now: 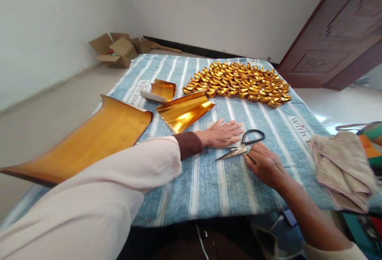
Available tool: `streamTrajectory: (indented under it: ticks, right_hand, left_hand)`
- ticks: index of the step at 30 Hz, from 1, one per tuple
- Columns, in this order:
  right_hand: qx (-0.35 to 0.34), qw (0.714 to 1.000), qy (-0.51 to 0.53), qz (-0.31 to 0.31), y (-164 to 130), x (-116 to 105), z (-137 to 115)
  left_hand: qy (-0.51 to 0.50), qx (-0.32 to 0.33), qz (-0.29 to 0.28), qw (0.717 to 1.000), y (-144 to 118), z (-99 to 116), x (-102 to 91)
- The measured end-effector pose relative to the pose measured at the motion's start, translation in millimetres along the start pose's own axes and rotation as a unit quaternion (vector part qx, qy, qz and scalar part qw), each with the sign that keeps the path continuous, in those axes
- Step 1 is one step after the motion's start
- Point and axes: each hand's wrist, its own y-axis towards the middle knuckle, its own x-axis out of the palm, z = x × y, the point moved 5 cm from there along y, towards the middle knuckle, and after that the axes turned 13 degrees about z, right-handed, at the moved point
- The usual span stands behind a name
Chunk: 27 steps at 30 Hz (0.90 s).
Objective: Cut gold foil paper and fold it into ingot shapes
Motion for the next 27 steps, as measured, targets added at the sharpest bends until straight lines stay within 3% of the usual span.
streamTrajectory:
  ticks: [8,16,22,27]
  right_hand:
    - [0.004,1.0,0.011,-0.01,-9,-8,-5]
    - [0.008,1.0,0.017,-0.005,11,9,-24]
    - [0.019,0.999,0.037,-0.024,2,4,-28]
    - [0.039,0.997,0.064,-0.022,-2,-7,-29]
  left_hand:
    - [-0.02,-0.02,0.009,1.0,4,-3,5.4]
    - [-0.091,-0.071,-0.013,0.993,7,-5,1.4]
    - [-0.088,-0.061,-0.008,0.994,7,-7,4.8]
    - [-0.119,-0.074,-0.021,0.99,4,-5,-4.6]
